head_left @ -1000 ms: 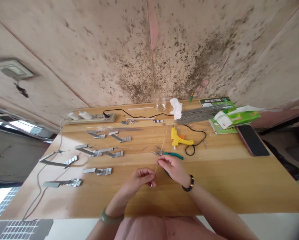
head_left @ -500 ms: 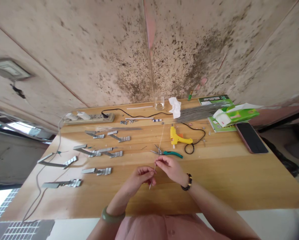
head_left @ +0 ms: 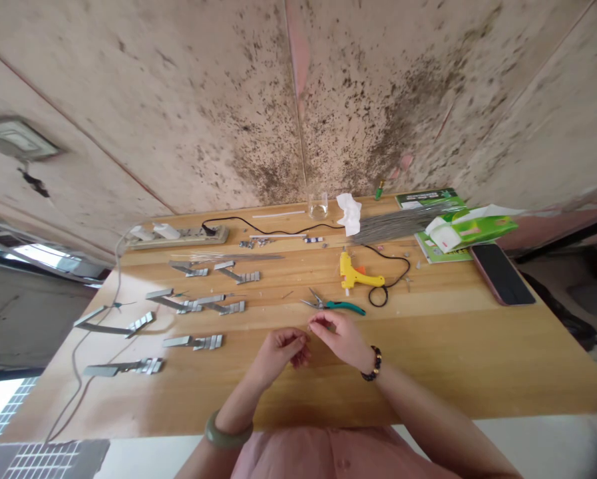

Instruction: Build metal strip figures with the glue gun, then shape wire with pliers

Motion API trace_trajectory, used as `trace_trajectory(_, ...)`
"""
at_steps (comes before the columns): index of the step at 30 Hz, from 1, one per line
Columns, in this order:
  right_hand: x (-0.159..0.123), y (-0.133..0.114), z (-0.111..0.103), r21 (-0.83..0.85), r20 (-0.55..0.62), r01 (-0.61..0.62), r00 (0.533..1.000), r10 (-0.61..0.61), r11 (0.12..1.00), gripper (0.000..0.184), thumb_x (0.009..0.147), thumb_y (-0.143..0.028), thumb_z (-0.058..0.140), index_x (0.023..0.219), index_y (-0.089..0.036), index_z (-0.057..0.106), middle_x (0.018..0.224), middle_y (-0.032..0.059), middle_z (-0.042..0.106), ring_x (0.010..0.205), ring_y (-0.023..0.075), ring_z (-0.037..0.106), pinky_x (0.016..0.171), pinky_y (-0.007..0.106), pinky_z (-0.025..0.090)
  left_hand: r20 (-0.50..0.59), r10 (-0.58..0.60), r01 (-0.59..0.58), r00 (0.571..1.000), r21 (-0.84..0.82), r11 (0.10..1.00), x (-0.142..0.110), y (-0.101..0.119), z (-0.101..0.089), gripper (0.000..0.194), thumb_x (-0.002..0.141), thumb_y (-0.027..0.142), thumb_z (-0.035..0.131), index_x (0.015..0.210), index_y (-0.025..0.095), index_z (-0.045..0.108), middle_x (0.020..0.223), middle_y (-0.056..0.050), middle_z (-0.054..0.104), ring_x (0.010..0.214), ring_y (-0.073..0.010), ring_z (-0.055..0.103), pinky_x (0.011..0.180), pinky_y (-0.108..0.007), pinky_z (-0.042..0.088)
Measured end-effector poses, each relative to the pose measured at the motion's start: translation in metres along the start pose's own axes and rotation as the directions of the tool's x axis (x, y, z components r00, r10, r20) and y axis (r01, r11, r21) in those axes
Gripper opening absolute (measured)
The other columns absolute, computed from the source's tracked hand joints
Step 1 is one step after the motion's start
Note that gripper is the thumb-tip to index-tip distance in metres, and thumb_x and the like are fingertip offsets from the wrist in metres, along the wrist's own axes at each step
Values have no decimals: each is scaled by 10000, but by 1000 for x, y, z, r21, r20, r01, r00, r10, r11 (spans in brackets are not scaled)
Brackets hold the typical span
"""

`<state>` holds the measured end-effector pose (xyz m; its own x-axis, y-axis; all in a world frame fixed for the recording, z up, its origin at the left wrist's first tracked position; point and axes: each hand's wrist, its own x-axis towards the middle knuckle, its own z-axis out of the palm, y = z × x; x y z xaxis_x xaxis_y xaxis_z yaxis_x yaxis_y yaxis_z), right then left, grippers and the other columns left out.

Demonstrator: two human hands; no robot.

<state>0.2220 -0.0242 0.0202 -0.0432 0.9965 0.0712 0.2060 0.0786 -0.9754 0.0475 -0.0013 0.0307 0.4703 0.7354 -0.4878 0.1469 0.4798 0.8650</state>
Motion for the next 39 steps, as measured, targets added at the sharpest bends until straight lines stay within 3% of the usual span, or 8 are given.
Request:
trace_trajectory(8, -1, -4, -2, -99, -9, 183, 983, -185, 978, 156, 888, -282, 565, 847, -212, 699, 841, 32, 734, 807, 172, 673, 792, 325, 525, -173, 62, -67, 983, -25, 997, 2, 2, 5, 319, 681, 425, 706, 752, 121, 640, 560, -41, 667, 443, -142, 597, 415, -229, 437)
trace_trajectory(13, -2, -5, 1, -184, 67, 407, 913, -402, 895, 176, 906, -243, 548, 988, -243, 704, 960, 33, 736, 917, 186, 650, 884, 378, 510, -277, 76, -108, 958, -104, 989, 3, 3, 6, 295, 659, 400, 731, 727, 123, 655, 559, -37, 674, 467, -133, 600, 474, -235, 477)
trace_trajectory(17, -3, -2, 2, -318, 146, 499, 866, -479, 806, 237, 920, -228, 520, 1098, -247, 675, 1047, 39, 720, 976, 201, 620, 900, 403, 509, -335, 39, -134, 941, -266, 955, 5, 1, 8, 306, 597, 384, 786, 726, 135, 661, 609, -4, 680, 515, -119, 614, 546, -243, 518)
trace_trajectory(21, -4, 2, 2, -402, 139, 505, 858, -494, 764, 270, 902, -304, 573, 1145, -210, 647, 1109, 60, 698, 1024, 212, 608, 946, 409, 486, -332, 7, -136, 943, -366, 921, 9, 2, 11, 317, 590, 367, 801, 758, 133, 667, 658, -14, 700, 583, -131, 645, 578, -242, 529)
trace_trajectory(29, -3, 5, 2, -428, 150, 514, 852, -502, 744, 566, 790, -479, 682, 1237, -156, 554, 1186, 125, 642, 1103, 252, 574, 979, 441, 451, -321, -16, -153, 947, -494, 856, 11, 8, 18, 312, 579, 304, 825, 773, 120, 664, 675, -41, 723, 625, -138, 683, 612, -221, 545)
trace_trajectory(31, -4, 6, 3, -427, 134, 503, 857, -498, 751, 507, 823, -434, 661, 1235, -160, 550, 1176, 128, 641, 1097, 251, 576, 969, 441, 455, -312, -12, -158, 950, -516, 842, 10, 8, 19, 291, 587, 286, 821, 765, 118, 664, 675, -44, 725, 625, -138, 687, 599, -210, 542)
trace_trajectory(35, -5, 5, 3, -346, 61, 437, 893, -445, 830, 359, 890, -348, 589, 1216, -201, 562, 1158, 107, 644, 1093, 237, 576, 972, 436, 453, -272, -22, -138, 962, -556, 820, 8, 9, 21, 251, 612, 257, 806, 762, 115, 662, 692, -58, 731, 631, -149, 693, 577, -210, 539)
trace_trajectory(39, -4, 1, 1, -67, -29, 287, 957, -289, 956, 283, 897, -371, 574, 1131, -216, 611, 1120, 83, 659, 1036, 211, 608, 922, 381, 486, -248, 10, -148, 969, -547, 824, 4, 9, 24, 281, 625, 285, 809, 803, 127, 659, 749, -55, 738, 675, -145, 693, 635, -229, 555)
